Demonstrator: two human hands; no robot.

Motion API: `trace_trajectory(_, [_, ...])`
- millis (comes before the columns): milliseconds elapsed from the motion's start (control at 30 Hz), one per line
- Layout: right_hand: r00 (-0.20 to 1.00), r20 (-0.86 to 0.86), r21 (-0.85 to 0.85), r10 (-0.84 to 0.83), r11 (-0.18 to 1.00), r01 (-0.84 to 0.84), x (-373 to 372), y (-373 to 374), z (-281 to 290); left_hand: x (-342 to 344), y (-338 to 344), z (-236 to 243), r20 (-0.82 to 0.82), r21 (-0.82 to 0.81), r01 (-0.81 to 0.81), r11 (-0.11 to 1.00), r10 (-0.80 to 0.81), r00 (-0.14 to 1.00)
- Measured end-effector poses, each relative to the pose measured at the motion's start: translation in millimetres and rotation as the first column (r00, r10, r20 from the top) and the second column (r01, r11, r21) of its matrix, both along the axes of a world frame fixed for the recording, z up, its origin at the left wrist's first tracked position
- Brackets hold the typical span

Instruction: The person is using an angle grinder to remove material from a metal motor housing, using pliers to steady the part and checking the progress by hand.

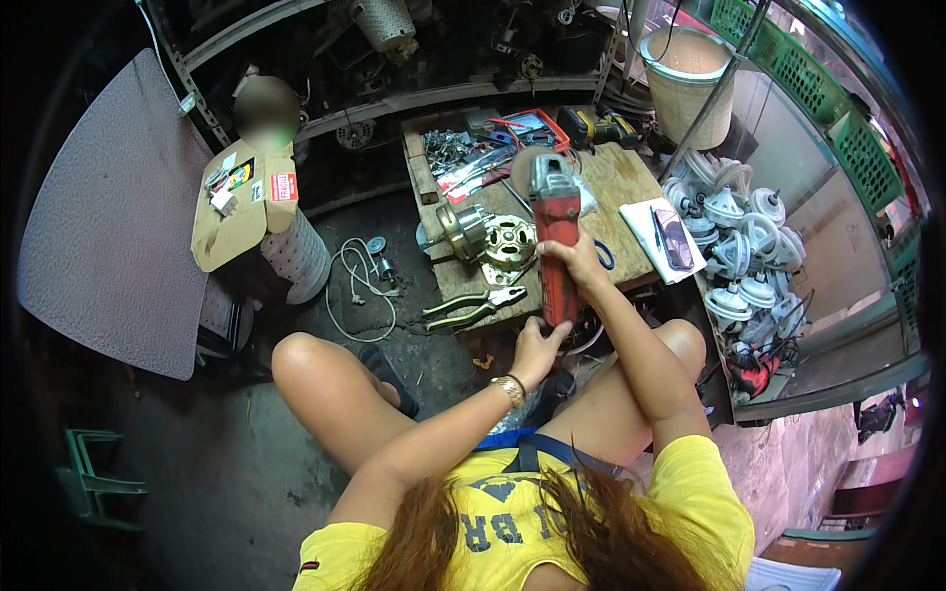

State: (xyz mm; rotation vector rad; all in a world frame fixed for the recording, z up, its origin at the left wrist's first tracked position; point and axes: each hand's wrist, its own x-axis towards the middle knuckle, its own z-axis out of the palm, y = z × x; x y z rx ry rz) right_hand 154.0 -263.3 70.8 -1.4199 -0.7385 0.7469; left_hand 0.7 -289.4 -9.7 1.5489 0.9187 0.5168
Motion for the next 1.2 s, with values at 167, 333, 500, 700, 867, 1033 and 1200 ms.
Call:
trace_trajectory(167, [0.988, -0.096, -0.049, 0.125, 0.99, -0.13, 2.9, -9.8, -13.3, -57.5, 69.7, 41.1, -0.252, 0.254, 0.331, 0.909, -0.269, 0.93])
trace_trajectory(333, [0.952, -0.198, -0.1, 0.233, 0.961, -0.256, -9.5, -5.2, -23.0, -100.3, 167.5, 63.1, -0.213, 0.631, 0.062, 0.773, 0.095, 0.972])
trace_trajectory(500, [0.94, -0.209, -0.105, 0.268, 0.95, -0.294, -8.0, -2.6, -30.0, -110.8, 170.4, 58.6, -0.458, 0.665, 0.274, 0.695, 0.09, 0.884])
trace_trajectory(700, [0.94, -0.229, -0.119, 0.253, 0.951, -0.285, -6.0, 1.0, -34.7, -103.6, 143.3, 37.1, -0.504, 0.691, 0.349, 0.633, 0.075, 0.861])
trace_trajectory(867, [0.938, -0.226, -0.142, 0.262, 0.944, -0.298, -7.4, 4.9, -30.7, -86.9, 160.3, 45.1, -0.138, 0.751, 0.0, 0.66, 0.157, 0.978])
trace_trajectory(1033, [0.937, -0.231, -0.15, 0.26, 0.943, -0.298, -6.3, 7.1, -32.9, -67.0, 186.6, 42.5, 0.021, 0.746, -0.157, 0.647, 0.212, 0.977])
trace_trajectory(1200, [0.94, -0.206, -0.119, 0.274, 0.946, -0.301, -2.2, 8.5, -39.0, -51.9, 195.5, 31.1, 0.105, 0.697, -0.217, 0.684, 0.202, 0.974])
